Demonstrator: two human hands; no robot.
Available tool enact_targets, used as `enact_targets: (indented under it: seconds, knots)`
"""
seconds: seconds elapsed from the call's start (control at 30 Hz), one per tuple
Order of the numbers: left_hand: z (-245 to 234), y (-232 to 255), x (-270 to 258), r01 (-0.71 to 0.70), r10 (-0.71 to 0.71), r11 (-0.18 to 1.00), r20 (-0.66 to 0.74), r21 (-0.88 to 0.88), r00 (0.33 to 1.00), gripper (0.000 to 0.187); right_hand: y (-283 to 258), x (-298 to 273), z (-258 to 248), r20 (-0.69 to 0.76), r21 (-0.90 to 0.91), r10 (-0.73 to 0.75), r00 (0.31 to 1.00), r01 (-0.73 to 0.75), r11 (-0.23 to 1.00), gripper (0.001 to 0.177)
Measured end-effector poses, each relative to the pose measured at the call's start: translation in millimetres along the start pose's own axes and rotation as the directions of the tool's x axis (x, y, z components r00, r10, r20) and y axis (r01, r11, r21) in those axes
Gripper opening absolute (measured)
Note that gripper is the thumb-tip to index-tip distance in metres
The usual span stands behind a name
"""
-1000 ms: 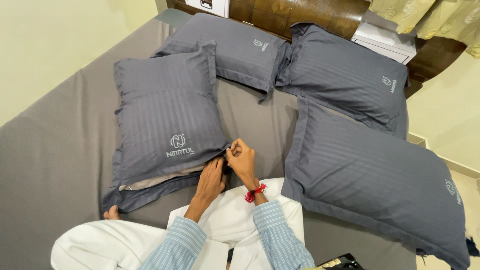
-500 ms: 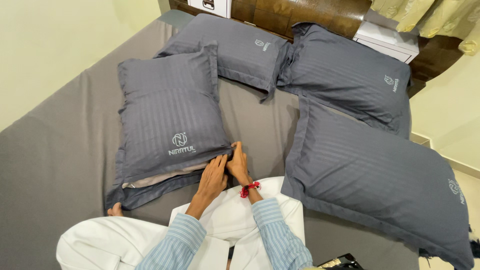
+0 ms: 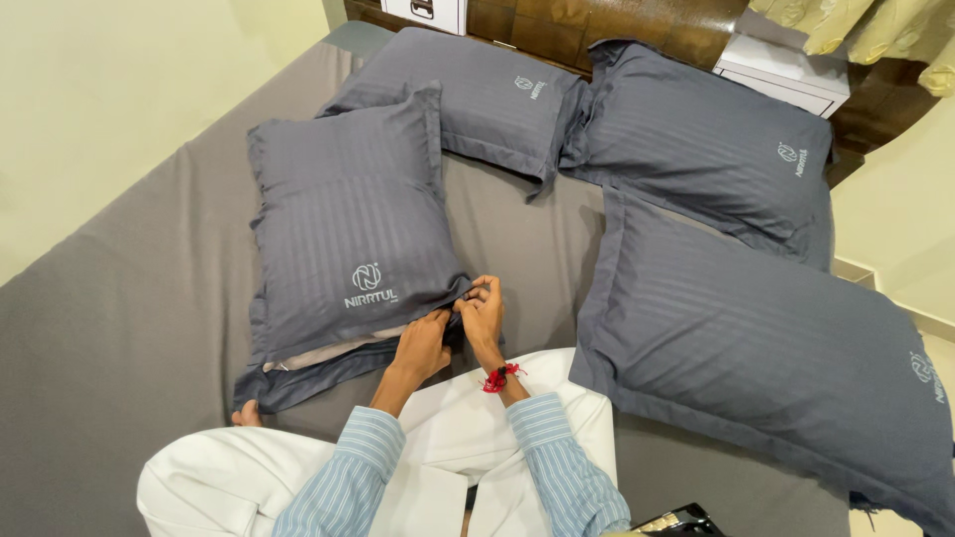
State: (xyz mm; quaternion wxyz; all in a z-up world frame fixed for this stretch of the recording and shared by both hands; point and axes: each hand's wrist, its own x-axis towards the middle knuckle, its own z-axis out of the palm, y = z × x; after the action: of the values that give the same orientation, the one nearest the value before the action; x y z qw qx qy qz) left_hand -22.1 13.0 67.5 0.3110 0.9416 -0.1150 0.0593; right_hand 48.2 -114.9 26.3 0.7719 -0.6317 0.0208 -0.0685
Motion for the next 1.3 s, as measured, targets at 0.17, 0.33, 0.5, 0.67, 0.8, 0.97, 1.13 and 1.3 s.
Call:
enact_targets:
  seconds: [0.17, 0.33, 0.5, 0.67, 0.8, 0.97, 1.13, 1.3]
  knots:
    - [-21, 22, 1, 0.111, -0.105, 0.993, 0.109, -0.050, 0.988, 0.051, -26, -2, 0, 0.021, -0.049, -0.050, 0.999, 0.051, 0.997, 0.040]
    - [-35, 13, -26, -0.101, 0.100, 0.995, -0.054, -0.009, 0.994, 0.048, -40, -16, 9, 0.056, -0.181, -0.101, 0.993, 0.110, 0.977, 0.034]
    - [-19, 13, -35, -0.054, 0.075, 0.966, -0.074, 0.253, 0.994, 0.034, -46, -23, 17, 0.093, -0.263, -0.154, 0.984, 0.174, 0.949, 0.026]
    - [-6, 3, -41, 0.097, -0.086, 0.912, -0.045, 0.399, 0.995, 0.046, -43, -26, 17, 0.161, -0.373, -0.293, 0.942, 0.333, 0.866, 0.023]
    - [-43, -35, -59, 0.027, -0.053, 0.892, 0.045, 0.450, 0.998, 0.050, -42, -22, 15, 0.137, -0.372, -0.294, 0.946, 0.324, 0.870, 0.023]
    - [-92, -41, -100, -0.293, 0.336, 0.936, -0.253, 0.195, 0.907, 0.042, -33, -24, 17, 0.156, -0.351, -0.258, 0.953, 0.298, 0.888, 0.021]
    - [-97, -31, -90, -0.083, 0.062, 0.993, -0.251, -0.078, 0.966, 0.027, -41, -27, 19, 0.152, -0.345, -0.283, 0.947, 0.319, 0.883, 0.017]
    - [-102, -36, -87, -0.120, 0.095, 0.990, -0.267, -0.080, 0.959, 0.020, -70, -44, 29, 0.195, -0.446, -0.405, 0.893, 0.448, 0.775, 0.013]
